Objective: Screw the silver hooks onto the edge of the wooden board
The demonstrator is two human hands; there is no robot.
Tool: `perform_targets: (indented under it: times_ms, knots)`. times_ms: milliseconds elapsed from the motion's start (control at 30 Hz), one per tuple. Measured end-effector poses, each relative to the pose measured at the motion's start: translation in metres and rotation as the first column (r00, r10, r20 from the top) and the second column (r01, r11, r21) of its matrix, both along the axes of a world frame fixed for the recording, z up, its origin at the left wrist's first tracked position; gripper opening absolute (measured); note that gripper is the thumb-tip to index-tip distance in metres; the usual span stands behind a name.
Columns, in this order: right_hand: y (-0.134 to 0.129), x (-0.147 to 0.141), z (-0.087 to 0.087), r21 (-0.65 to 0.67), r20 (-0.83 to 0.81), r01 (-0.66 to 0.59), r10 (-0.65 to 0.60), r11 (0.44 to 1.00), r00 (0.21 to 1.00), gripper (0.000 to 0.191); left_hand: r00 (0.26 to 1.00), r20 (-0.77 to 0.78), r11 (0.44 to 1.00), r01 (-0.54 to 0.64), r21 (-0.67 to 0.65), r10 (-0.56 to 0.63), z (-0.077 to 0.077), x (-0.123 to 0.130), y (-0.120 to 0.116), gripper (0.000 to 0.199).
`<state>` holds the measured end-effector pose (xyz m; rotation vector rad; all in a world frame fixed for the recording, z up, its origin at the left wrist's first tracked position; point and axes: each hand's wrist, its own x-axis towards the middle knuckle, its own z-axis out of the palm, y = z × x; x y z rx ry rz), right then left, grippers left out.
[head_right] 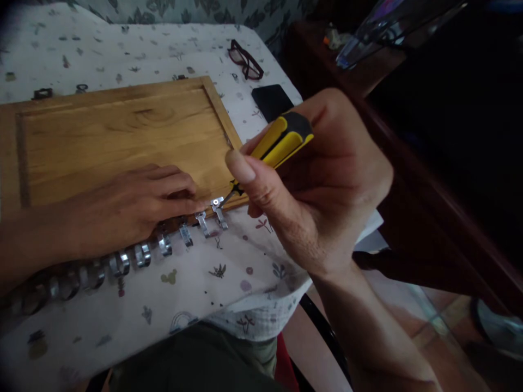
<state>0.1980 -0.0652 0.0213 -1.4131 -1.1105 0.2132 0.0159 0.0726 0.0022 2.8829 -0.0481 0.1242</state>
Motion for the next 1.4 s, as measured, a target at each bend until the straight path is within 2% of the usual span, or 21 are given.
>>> perform_targets:
  times_ms: [67, 200, 267, 433, 533, 700, 833, 900, 967, 1067, 1133, 1200, 1267, 1333, 1400]
  knots:
    - [0.001, 0.002, 0.002, 0.019, 0.004, -0.008, 0.008, 1.000, 1.000, 0.031, 1.000, 0.013, 1.000, 0.013, 0.000, -0.013, 0.000, 0.000, 0.000, 0.041]
    - [0.003, 0.011, 0.007, -0.045, 0.028, -0.189, 0.191, 0.981, 0.981, 0.032, 0.999, 0.041, 1.000, 0.024, -0.002, -0.024, -0.002, 0.001, 0.002, 0.039]
    - [0.002, 0.014, 0.009, -0.065, -0.004, -0.240, 0.240, 0.969, 0.971, 0.028, 0.999, 0.045, 1.000, 0.025, -0.005, -0.025, -0.004, 0.001, 0.003, 0.039]
    - [-0.004, 0.015, 0.011, -0.127, -0.010, -0.248, 0.249, 0.960, 0.968, 0.016, 1.000, 0.017, 0.999, 0.025, -0.027, -0.025, -0.004, 0.001, 0.003, 0.036]
    - [-0.003, 0.008, 0.009, -0.086, -0.042, -0.244, 0.241, 0.966, 0.970, 0.023, 0.999, -0.031, 0.999, 0.017, -0.035, -0.018, -0.002, 0.001, 0.003, 0.037]
    - [0.003, -0.005, 0.005, 0.043, -0.069, -0.133, 0.136, 0.990, 0.988, 0.036, 0.999, -0.049, 1.000, 0.003, -0.024, -0.005, 0.001, 0.002, 0.001, 0.040]
    - [0.000, -0.007, 0.004, 0.003, -0.019, -0.086, 0.086, 0.996, 0.996, 0.038, 1.000, -0.029, 1.000, 0.005, -0.009, -0.005, 0.001, 0.002, 0.001, 0.046]
    - [-0.001, -0.007, 0.001, -0.005, 0.017, -0.102, 0.102, 0.995, 0.995, 0.037, 1.000, 0.001, 1.000, 0.013, -0.022, -0.013, 0.000, 0.002, 0.002, 0.045]
    - [0.000, -0.007, -0.003, 0.066, 0.038, -0.085, 0.083, 0.994, 0.996, 0.034, 1.000, 0.015, 0.999, 0.013, -0.039, -0.012, -0.001, 0.001, 0.003, 0.041]
    - [0.001, -0.005, -0.005, 0.217, 0.050, 0.108, -0.122, 0.970, 0.991, 0.033, 1.000, -0.001, 0.998, 0.016, -0.066, -0.017, 0.000, 0.001, 0.004, 0.034]
    - [-0.002, -0.001, -0.002, 0.192, 0.097, 0.194, -0.216, 0.962, 0.972, 0.037, 1.000, -0.012, 0.997, 0.015, -0.070, -0.016, 0.001, 0.001, 0.005, 0.036]
    - [-0.008, 0.005, 0.002, 0.043, 0.109, 0.141, -0.145, 0.989, 0.983, 0.038, 1.000, -0.016, 0.998, 0.009, -0.061, -0.010, 0.001, 0.002, 0.005, 0.038]
    - [-0.017, 0.011, 0.002, -0.141, -0.001, -0.042, 0.042, 0.989, 0.999, 0.037, 1.000, -0.010, 0.999, 0.011, -0.052, -0.012, 0.000, 0.002, 0.004, 0.037]
    - [-0.025, 0.014, -0.002, -0.283, -0.202, -0.255, 0.202, 0.925, 0.958, 0.040, 1.000, 0.007, 0.999, 0.013, -0.046, -0.012, -0.002, 0.003, 0.004, 0.035]
    - [-0.032, 0.012, -0.012, -0.363, -0.419, -0.382, 0.218, 0.850, 0.882, 0.042, 1.000, 0.022, 0.999, 0.001, -0.034, 0.000, -0.004, 0.003, 0.003, 0.035]
